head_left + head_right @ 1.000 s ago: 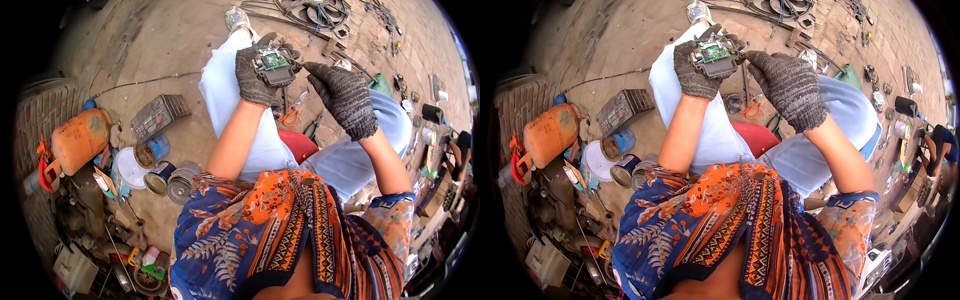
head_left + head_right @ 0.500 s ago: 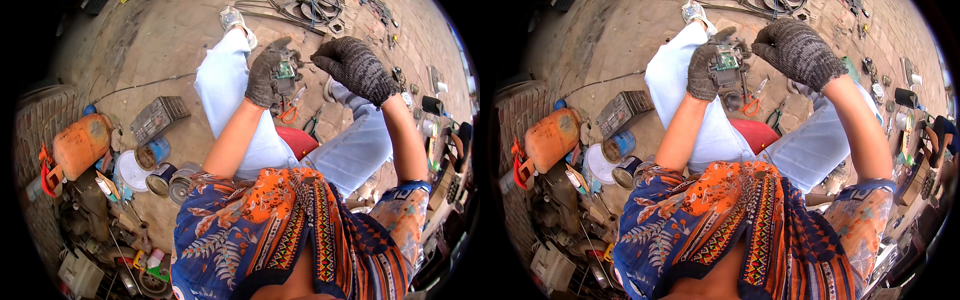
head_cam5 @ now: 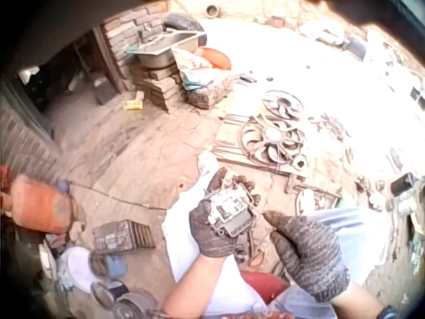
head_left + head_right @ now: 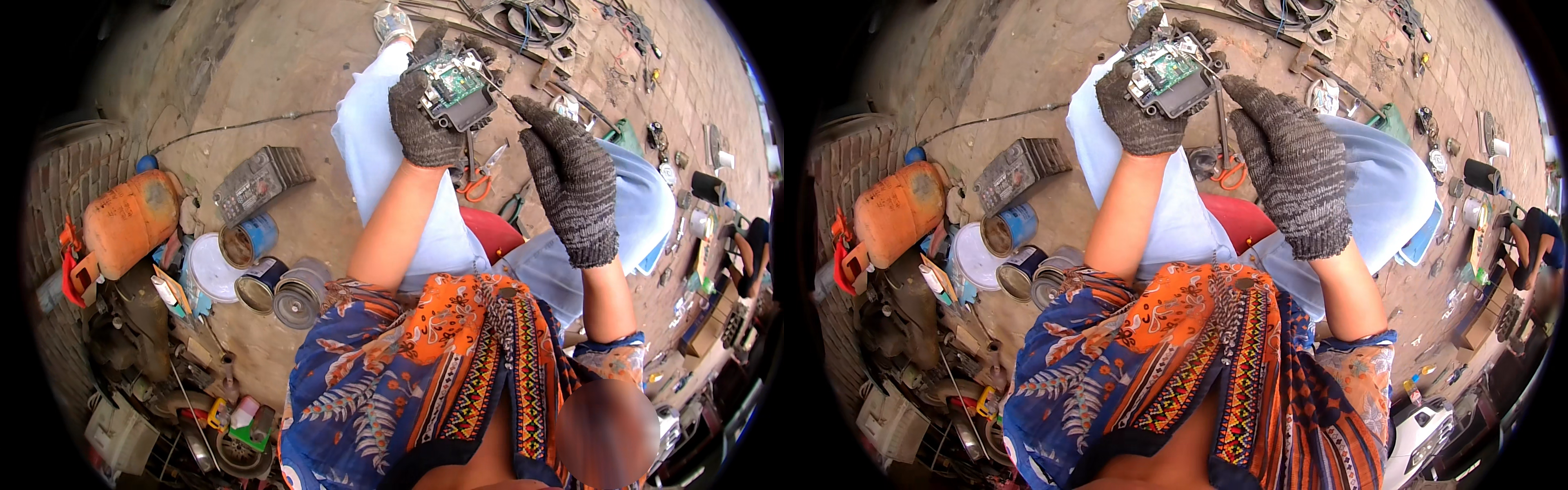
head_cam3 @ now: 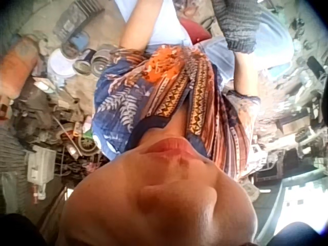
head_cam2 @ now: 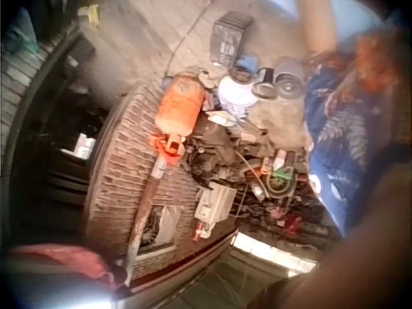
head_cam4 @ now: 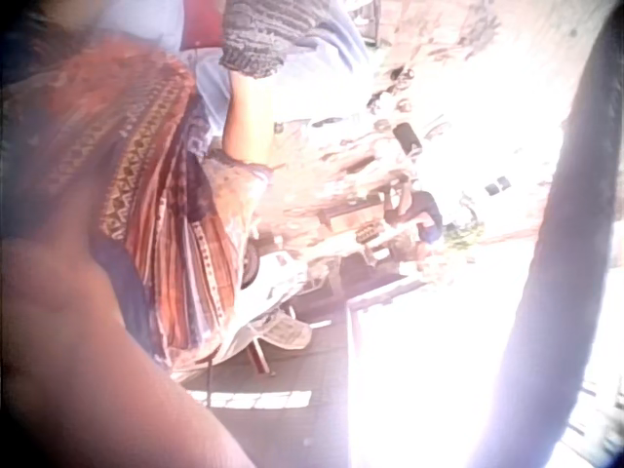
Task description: The person sits on the floor in a workshop and repairs a small electronic circuit board. They use a screwdriver to manipulate components on the board and handle a small copper coil, occasionally picking up tools from the surrounding floor.
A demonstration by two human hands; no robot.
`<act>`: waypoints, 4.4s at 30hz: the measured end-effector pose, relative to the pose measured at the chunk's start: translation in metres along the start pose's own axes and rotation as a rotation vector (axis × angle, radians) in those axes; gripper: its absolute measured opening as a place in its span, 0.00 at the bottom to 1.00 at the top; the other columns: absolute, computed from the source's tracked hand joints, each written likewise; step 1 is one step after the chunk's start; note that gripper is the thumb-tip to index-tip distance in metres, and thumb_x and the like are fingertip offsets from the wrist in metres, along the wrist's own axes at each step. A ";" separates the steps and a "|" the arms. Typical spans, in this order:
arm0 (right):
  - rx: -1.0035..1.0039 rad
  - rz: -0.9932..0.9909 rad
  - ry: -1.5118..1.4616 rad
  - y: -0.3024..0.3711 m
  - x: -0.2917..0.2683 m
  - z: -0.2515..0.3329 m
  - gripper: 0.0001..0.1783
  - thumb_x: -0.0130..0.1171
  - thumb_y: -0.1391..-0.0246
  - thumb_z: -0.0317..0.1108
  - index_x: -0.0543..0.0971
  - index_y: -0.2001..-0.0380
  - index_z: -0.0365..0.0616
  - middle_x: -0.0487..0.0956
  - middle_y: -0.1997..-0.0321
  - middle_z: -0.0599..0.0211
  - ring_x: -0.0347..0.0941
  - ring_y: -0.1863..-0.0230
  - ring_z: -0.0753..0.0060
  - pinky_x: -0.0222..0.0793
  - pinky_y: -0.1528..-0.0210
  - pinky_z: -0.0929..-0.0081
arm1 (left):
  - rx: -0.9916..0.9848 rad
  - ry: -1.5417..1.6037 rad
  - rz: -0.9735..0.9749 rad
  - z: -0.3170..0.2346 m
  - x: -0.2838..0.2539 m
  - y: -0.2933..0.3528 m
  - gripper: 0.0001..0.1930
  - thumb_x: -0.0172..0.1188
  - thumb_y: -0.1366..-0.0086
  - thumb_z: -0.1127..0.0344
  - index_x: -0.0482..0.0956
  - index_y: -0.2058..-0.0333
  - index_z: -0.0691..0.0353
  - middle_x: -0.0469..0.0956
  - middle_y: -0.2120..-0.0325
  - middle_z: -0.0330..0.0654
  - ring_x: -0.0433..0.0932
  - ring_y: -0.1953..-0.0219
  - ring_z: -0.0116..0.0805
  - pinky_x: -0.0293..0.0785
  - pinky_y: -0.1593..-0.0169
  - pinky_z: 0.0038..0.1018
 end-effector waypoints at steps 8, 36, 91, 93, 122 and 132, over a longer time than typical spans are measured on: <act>0.025 0.011 0.074 -0.002 0.013 -0.010 0.16 0.54 0.46 0.34 0.76 0.52 0.51 0.78 0.62 0.55 0.76 0.60 0.55 0.71 0.60 0.63 | -0.132 0.672 0.066 0.007 0.009 -0.003 0.26 0.46 0.37 0.65 0.56 0.40 0.63 0.72 0.54 0.49 0.75 0.54 0.40 0.76 0.51 0.38; 0.037 -0.085 -0.079 -0.025 0.045 -0.021 0.13 0.53 0.45 0.37 0.78 0.57 0.48 0.79 0.62 0.58 0.76 0.61 0.54 0.72 0.59 0.63 | -0.097 0.679 -0.167 0.017 0.008 0.000 0.23 0.42 0.33 0.65 0.58 0.41 0.62 0.71 0.54 0.46 0.75 0.55 0.39 0.75 0.52 0.34; -0.004 0.170 0.236 -0.039 0.031 -0.019 0.15 0.52 0.45 0.40 0.79 0.59 0.45 0.79 0.65 0.53 0.75 0.61 0.51 0.69 0.56 0.60 | 0.067 -0.200 0.027 0.030 0.010 0.009 0.27 0.49 0.45 0.79 0.62 0.44 0.63 0.70 0.63 0.38 0.72 0.63 0.26 0.73 0.60 0.21; -0.117 0.145 0.289 -0.041 0.028 -0.021 0.14 0.52 0.45 0.39 0.79 0.61 0.43 0.79 0.65 0.52 0.75 0.60 0.51 0.68 0.57 0.59 | -0.067 0.013 0.043 0.037 0.009 0.009 0.32 0.54 0.46 0.77 0.58 0.41 0.63 0.70 0.62 0.38 0.71 0.64 0.25 0.73 0.61 0.22; 0.591 -0.019 -0.657 0.002 0.013 -0.033 0.12 0.56 0.44 0.34 0.75 0.59 0.38 0.78 0.69 0.67 0.72 0.69 0.79 0.69 0.65 0.78 | -0.357 0.678 0.257 0.022 -0.004 0.004 0.42 0.49 0.46 0.39 0.56 0.38 0.60 0.64 0.43 0.52 0.65 0.42 0.53 0.60 0.40 0.52; 0.445 -0.157 -0.585 0.001 0.027 -0.023 0.19 0.67 0.53 0.33 0.74 0.60 0.37 0.76 0.65 0.64 0.72 0.63 0.76 0.70 0.58 0.77 | -0.490 0.965 0.032 0.035 -0.012 0.013 0.39 0.54 0.49 0.53 0.59 0.42 0.70 0.68 0.47 0.57 0.69 0.46 0.55 0.66 0.44 0.53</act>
Point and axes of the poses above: each hand's wrist, its own y-axis away from the middle knuckle, its own x-axis out of the palm, z = x × y, the point moved 4 cm from there along -y, towards the middle knuckle
